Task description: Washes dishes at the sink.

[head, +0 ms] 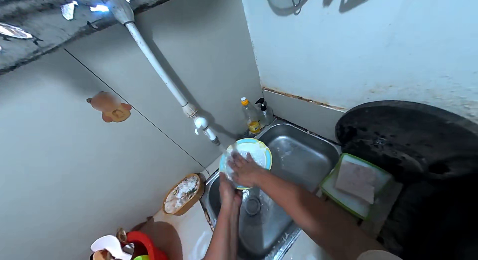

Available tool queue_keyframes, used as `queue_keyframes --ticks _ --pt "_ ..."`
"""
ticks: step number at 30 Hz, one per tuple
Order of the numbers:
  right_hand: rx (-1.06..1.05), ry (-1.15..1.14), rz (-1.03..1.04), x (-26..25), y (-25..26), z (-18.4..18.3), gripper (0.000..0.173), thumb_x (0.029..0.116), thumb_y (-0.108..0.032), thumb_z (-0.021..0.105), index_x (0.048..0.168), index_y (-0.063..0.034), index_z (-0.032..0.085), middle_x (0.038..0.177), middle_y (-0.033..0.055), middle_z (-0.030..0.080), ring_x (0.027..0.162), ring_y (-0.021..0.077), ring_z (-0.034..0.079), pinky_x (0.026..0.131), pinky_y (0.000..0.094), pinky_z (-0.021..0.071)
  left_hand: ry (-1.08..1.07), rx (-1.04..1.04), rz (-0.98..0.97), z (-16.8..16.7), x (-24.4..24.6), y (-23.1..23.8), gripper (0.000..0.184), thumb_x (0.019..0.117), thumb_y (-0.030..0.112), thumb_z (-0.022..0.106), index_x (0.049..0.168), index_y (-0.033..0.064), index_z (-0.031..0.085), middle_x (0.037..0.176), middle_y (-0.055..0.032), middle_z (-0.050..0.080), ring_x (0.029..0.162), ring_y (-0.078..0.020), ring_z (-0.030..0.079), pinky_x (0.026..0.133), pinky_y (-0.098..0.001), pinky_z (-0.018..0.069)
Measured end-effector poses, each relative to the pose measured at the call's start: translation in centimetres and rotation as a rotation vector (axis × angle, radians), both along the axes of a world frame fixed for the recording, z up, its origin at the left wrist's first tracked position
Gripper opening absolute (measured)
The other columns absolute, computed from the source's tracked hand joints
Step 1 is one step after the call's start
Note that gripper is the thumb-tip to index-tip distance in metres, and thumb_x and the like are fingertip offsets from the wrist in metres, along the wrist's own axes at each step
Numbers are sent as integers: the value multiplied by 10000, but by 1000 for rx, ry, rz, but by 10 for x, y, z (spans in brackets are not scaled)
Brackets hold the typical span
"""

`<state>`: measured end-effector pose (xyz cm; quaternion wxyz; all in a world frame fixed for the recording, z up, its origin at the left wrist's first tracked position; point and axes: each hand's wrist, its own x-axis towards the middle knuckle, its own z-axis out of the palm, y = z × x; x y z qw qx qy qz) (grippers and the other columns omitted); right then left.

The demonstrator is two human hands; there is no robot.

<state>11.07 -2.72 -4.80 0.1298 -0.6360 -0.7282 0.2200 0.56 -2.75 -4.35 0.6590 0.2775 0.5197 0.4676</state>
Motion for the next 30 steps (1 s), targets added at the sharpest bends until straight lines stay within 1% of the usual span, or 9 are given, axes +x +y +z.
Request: queue_keyframes --ticks 3,5,8,11,14,20,26,28,30 --pt "-13 -5 181 -3 -31 -5 602 1107 -408 376 1626 -109 316 1704 133 254 1589 370 158 1239 679 99 -13 11 5 -8 -13 15 565 1113 498 222 1346 66 504 1066 -154 629 904 -239 638 751 -442 551" --pt "72 -88 230 6 -46 -6 513 1054 -99 496 1561 -76 421 1602 205 418 1512 428 334 1152 718 278 0 -55 -33 -13 -14 24 588 1109 517 218 1399 69 465 1146 -188 617 960 -275 640 783 -470 553" --pt "100 -159 129 18 -54 -3 456 1063 18 424 1507 -70 477 1486 238 533 1418 439 473 1066 684 418 59 -90 -74 -14 2 30 666 1095 569 157 1381 51 461 1083 -197 617 851 -268 636 696 -420 549" --pt "87 -128 -74 41 -46 -2 459 1042 15 474 1493 -63 509 1376 257 605 1269 459 590 984 644 495 6 -12 -107 -5 17 36 530 1141 380 175 1385 -27 412 1126 -190 555 927 -263 601 821 -431 533" --pt "48 -112 -286 83 -44 5 468 1033 18 490 1493 -61 509 1300 288 633 1175 498 629 953 652 511 -63 42 -117 13 24 38 291 1127 219 349 1223 -6 507 986 -75 603 825 -131 630 773 -277 552" --pt "-40 -71 -528 175 -56 45 518 916 22 662 1413 41 517 1198 347 631 1137 524 625 941 667 505 -132 20 -148 39 30 55 208 1115 214 405 977 104 514 705 38 525 519 -11 511 497 -142 474" --pt "-62 72 -651 232 -56 90 366 927 -95 718 1226 95 622 1145 329 644 1102 481 626 923 659 477 -113 54 -184 55 29 69 187 1111 199 405 1020 99 534 714 44 536 519 -7 526 489 -142 486" --pt "-106 222 -659 221 -52 90 391 923 -112 747 1253 58 625 1147 299 649 1071 438 633 916 625 488 -54 65 -253 63 25 64 219 1101 132 394 1216 24 546 904 -16 595 684 -57 600 634 -187 538" --pt "-140 408 -599 192 -44 80 468 932 -121 754 1346 23 593 1223 279 642 1107 406 637 961 596 497 8 48 -385 71 26 60 248 1101 126 419 1272 -13 533 1025 -71 659 807 -94 669 736 -226 575"
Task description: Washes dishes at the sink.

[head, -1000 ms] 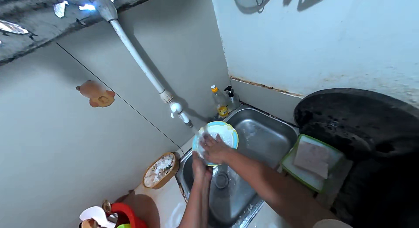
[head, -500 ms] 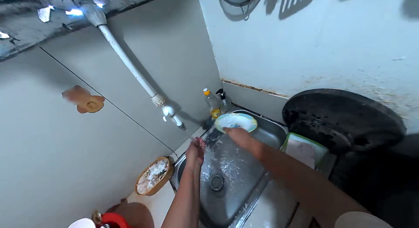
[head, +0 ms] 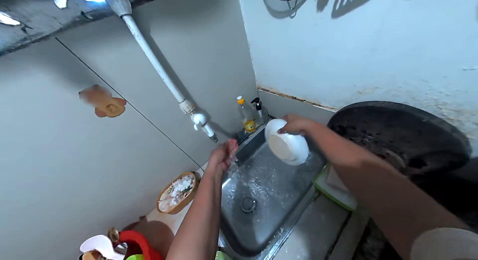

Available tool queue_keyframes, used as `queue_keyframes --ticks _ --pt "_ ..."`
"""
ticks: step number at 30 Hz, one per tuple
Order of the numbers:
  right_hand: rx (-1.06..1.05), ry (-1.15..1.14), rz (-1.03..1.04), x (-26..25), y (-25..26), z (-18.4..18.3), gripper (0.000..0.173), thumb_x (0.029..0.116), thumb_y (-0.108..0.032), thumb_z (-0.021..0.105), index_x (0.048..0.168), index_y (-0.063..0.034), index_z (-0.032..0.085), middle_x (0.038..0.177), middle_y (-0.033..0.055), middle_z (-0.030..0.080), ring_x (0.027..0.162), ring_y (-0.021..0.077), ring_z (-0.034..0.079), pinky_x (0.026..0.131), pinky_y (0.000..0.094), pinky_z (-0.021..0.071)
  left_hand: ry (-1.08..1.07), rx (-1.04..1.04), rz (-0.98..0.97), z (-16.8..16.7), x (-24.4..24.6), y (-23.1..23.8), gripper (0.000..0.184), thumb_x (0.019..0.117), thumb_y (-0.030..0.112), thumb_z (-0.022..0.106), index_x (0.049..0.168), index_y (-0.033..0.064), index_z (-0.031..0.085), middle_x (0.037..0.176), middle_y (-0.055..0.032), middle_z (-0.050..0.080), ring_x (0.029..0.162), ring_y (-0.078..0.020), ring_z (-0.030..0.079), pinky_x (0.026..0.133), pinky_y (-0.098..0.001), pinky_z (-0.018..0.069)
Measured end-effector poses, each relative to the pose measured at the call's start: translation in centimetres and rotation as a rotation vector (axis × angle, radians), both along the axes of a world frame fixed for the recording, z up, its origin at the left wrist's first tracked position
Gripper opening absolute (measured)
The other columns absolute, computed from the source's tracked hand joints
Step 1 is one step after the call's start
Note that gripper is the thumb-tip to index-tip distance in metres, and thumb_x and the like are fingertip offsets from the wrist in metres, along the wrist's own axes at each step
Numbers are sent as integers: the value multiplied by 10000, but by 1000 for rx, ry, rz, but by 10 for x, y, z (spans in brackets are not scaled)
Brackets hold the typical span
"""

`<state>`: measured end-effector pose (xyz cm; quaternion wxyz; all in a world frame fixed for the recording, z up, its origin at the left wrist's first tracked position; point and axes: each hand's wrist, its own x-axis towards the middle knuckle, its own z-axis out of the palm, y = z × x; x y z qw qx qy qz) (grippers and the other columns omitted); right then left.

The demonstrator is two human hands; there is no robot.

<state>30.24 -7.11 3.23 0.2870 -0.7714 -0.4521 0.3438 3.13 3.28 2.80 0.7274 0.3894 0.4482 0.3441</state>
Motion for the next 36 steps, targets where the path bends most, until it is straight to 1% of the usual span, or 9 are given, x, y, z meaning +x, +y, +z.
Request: queue_keyframes --ticks 6,11,14,18,22,24,27,30,36 --pt "118 237 254 -115 55 -42 284 986 -69 659 1250 35 660 1197 202 684 1082 268 655 994 473 494 257 200 -365 20 -2 -9 336 1087 25 398 1408 -31 481 1229 -128 678 995 -140 704 887 -290 573" --pt "136 193 316 -164 85 -29 304 1073 -217 550 1107 63 666 1061 234 648 968 314 609 886 530 469 873 759 -356 12 -37 14 423 983 77 618 1405 52 595 1339 -234 625 1234 -389 608 1040 -599 472" --pt "147 186 265 -180 84 -9 350 1089 -265 530 1134 60 652 1082 238 647 999 331 615 904 535 476 814 542 -159 7 -49 6 509 1064 278 531 1496 14 478 1522 -317 420 1395 -491 424 1130 -658 350" --pt "197 188 394 -191 62 10 275 1049 -91 530 1272 35 629 1184 229 664 1082 322 644 966 529 494 486 130 -91 4 -35 -8 745 1044 608 379 1544 57 341 1326 -290 562 1135 -441 590 874 -648 507" --pt "-64 -38 572 -169 50 29 270 1086 -185 501 1137 41 640 994 167 631 819 229 595 757 430 501 569 166 -88 -3 -15 -1 420 1075 307 443 1208 -53 613 1111 -251 641 955 -358 650 813 -553 549" --pt "-159 -373 511 -169 41 61 369 1085 -259 491 1063 48 694 1001 244 669 915 381 643 804 586 493 728 291 -163 8 -11 -6 308 1017 166 544 1201 -69 621 1158 -277 634 1055 -389 632 898 -577 510" --pt "114 -509 340 -167 30 109 578 1102 -467 398 1420 -9 550 1301 284 633 1215 474 608 990 692 443 832 477 -268 9 -16 -3 328 1023 201 589 1215 -59 640 1185 -289 648 1133 -423 625 969 -617 479" --pt "477 -397 561 -163 48 128 675 1078 -506 447 1627 -136 311 1617 193 390 1437 373 460 1157 596 372 781 677 -365 -5 -33 1 343 1066 225 545 1288 -19 638 1195 -266 668 1149 -403 639 1009 -602 477" --pt "600 -551 689 -180 84 129 458 1039 -369 618 1352 -37 646 1400 182 601 1278 339 595 1095 542 453 915 987 -596 -1 -84 -29 403 1079 131 484 1476 127 555 1352 -185 638 1239 -346 626 1070 -566 479"
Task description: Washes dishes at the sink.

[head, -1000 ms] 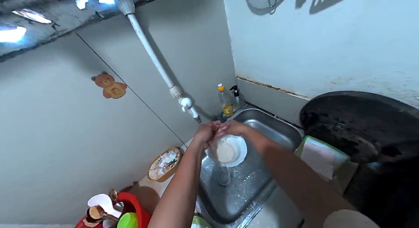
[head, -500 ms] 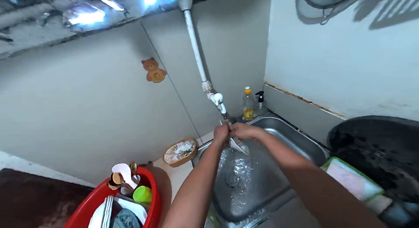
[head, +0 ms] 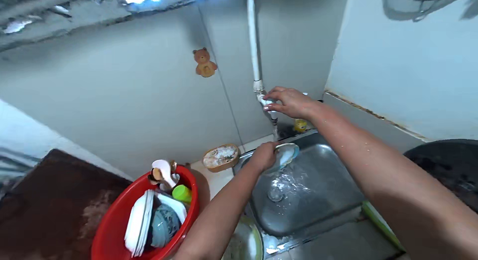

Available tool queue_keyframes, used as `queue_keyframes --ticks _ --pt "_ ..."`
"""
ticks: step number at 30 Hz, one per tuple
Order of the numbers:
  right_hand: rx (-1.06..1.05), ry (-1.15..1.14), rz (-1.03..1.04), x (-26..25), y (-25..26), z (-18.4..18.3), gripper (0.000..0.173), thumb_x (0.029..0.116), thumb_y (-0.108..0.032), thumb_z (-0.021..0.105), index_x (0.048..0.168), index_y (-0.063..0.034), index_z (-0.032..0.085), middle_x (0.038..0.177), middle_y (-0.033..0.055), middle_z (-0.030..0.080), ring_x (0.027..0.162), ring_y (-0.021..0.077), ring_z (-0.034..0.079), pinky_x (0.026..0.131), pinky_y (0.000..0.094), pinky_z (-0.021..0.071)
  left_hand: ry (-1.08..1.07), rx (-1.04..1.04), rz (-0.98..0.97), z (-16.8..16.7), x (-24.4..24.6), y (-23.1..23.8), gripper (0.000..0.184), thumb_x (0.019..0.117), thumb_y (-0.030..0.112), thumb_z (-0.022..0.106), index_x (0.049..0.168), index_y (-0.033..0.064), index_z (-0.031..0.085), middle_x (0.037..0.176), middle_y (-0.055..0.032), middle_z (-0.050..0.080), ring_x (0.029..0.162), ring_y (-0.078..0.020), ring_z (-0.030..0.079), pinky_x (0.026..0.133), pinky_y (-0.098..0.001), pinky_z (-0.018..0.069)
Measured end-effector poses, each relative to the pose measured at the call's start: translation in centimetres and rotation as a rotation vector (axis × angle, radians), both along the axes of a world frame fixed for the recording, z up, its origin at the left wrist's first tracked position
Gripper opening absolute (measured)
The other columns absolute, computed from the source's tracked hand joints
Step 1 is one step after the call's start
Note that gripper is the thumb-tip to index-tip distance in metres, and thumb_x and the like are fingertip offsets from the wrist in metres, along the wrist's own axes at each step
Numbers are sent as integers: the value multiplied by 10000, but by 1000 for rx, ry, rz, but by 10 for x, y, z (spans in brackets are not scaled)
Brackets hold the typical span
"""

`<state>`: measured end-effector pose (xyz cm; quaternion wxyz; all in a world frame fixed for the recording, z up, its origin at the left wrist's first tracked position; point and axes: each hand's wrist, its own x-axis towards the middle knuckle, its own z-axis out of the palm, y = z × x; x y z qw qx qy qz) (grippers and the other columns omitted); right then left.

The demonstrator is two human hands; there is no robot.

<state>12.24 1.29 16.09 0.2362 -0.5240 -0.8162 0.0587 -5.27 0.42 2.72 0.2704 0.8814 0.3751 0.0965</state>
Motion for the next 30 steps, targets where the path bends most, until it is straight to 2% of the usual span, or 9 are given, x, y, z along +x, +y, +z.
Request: queue_keyframes --ticks 4,6,11,13,17,19,22,26,30 --pt "79 -49 -167 -26 11 -1 512 979 -449 690 1152 33 673 1203 261 637 1098 448 643 933 648 504 -25 211 -38 2 -58 -38 413 1041 69 538 1444 140 592 1388 -145 624 1277 -324 603 1060 -544 497" --pt "78 -108 -304 -40 13 3 614 956 -532 684 1098 66 670 1151 299 636 1057 497 643 870 687 507 8 322 23 13 -94 -57 477 1008 41 571 1456 201 588 1430 -119 603 1293 -318 591 1038 -547 507" --pt "7 -154 -537 -70 17 11 742 947 -597 653 1051 138 641 1162 374 613 1066 562 628 817 721 499 -61 737 524 33 -213 -100 713 862 -8 716 1514 212 529 1570 -112 471 1368 -366 519 1070 -596 460" --pt "-17 -171 -572 -74 18 10 756 952 -603 640 1078 143 632 1183 372 605 1072 553 633 814 709 507 -67 797 757 27 -269 -111 667 900 -21 636 1530 153 498 1582 -157 440 1379 -409 492 1082 -624 435" --pt "-10 -151 -558 -70 22 5 734 952 -591 648 1043 136 633 1157 378 608 1053 573 626 799 728 498 -37 742 1091 -1 -359 -122 550 982 28 535 1521 132 504 1534 -220 471 1309 -505 508 1015 -695 428" --pt "-26 -142 -566 -68 24 5 736 947 -597 652 1061 130 643 1169 383 607 1078 572 620 820 736 491 -20 663 1176 -19 -381 -123 552 980 6 513 1520 122 503 1518 -234 483 1336 -499 487 1060 -677 403" --pt "-15 -152 -590 -66 27 1 747 940 -615 648 1058 123 647 1171 376 608 1074 562 627 816 724 501 9 584 1231 -39 -391 -122 514 1005 50 504 1510 145 521 1498 -232 503 1322 -482 505 1053 -669 407" --pt "-4 -79 -591 -64 21 -2 743 940 -596 667 1150 117 642 1250 368 587 1136 559 604 891 724 484 3 491 1212 -62 -397 -120 467 1067 263 425 1500 116 526 1486 -272 499 1340 -513 482 1058 -704 386" --pt "11 27 -600 -58 16 -6 750 896 -638 695 1170 59 665 1280 313 588 1154 503 609 917 684 495 -11 431 1220 -75 -404 -115 580 1088 438 334 1526 90 487 1504 -280 480 1395 -497 438 1106 -688 354"
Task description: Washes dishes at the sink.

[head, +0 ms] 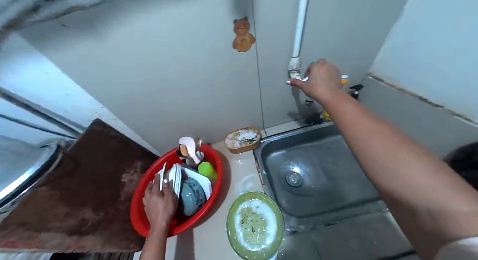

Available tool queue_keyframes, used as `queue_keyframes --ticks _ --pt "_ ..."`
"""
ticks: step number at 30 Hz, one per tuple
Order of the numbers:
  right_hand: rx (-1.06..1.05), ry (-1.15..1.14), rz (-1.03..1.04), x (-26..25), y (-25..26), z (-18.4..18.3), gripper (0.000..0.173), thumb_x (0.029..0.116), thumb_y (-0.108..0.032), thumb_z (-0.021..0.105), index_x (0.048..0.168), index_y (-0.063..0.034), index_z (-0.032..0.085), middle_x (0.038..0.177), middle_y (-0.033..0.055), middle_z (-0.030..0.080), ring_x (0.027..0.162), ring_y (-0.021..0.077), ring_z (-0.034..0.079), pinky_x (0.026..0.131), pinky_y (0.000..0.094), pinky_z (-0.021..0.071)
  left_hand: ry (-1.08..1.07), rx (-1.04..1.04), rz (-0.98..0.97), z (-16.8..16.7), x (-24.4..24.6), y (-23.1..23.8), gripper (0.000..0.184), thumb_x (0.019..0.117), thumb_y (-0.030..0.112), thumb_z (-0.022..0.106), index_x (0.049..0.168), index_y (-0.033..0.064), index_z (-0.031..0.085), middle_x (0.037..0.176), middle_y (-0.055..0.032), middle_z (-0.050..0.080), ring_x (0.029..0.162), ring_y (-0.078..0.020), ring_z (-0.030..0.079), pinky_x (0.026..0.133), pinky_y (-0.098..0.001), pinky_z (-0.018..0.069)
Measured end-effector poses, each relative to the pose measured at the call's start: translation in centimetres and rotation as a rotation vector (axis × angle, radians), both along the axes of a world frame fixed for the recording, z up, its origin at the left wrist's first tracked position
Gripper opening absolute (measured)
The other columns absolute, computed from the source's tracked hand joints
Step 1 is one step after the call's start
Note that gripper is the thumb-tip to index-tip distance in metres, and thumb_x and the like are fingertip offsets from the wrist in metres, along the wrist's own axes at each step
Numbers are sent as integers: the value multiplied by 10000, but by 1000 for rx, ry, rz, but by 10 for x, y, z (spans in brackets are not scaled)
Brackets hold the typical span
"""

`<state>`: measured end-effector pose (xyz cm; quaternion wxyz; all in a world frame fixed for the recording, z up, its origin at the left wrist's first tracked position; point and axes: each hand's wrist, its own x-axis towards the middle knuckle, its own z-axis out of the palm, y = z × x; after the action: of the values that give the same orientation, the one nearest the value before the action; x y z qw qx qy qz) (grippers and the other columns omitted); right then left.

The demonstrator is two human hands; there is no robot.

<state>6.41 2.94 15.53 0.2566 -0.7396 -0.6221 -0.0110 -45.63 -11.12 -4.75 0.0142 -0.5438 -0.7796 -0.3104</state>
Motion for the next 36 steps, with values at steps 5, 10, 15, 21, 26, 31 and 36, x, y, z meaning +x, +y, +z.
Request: queue_keyframes --ticks 5,10,15,21,26,31,36 --pt "466 434 80 26 -22 -57 465 1081 -386 491 1322 -15 636 1280 210 643 1130 307 650 970 474 526 -32 -127 -18 5 1 -12 973 913 695 547 1614 66 301 1616 -345 241 1457 -568 286 1132 -714 299" --pt "-201 616 -152 40 -68 -246 425 1082 -241 493 1365 70 550 1269 316 634 1181 459 634 1006 635 493 45 -52 -111 -10 4 -32 1154 789 741 642 1606 12 277 1615 -354 234 1470 -554 279 1159 -671 299" --pt "-951 304 -100 15 -102 -346 471 1002 -264 643 1313 86 592 1367 292 598 1297 431 578 1052 605 468 39 8 -102 -13 -1 -32 985 932 682 502 1587 -27 302 1621 -333 251 1500 -521 246 1210 -632 234" --pt "-778 213 -98 -8 -93 -369 466 994 -190 604 1423 -19 542 1395 263 581 1249 435 605 979 612 511 35 12 -83 -15 -6 -34 896 978 603 491 1569 -48 321 1611 -329 280 1502 -503 258 1228 -592 224" --pt "-854 239 -164 -20 -84 -358 446 951 -177 670 1318 64 592 1416 283 543 1271 432 581 993 573 512 26 5 -57 -14 -4 -36 904 984 597 489 1568 -67 303 1604 -334 290 1498 -497 274 1230 -580 228" --pt "-869 308 -122 -8 -72 -363 408 996 -248 628 1267 56 620 1338 267 616 1275 404 594 1022 581 488 18 14 -39 -12 0 -37 891 986 589 478 1561 -72 316 1588 -333 325 1480 -501 309 1219 -591 241" --pt "-878 422 -38 2 -66 -364 337 1012 -231 607 1193 43 686 1301 267 642 1265 407 594 1049 592 459 -12 5 -42 -9 2 -37 863 1000 549 494 1574 -63 293 1596 -333 309 1486 -501 294 1226 -581 227"
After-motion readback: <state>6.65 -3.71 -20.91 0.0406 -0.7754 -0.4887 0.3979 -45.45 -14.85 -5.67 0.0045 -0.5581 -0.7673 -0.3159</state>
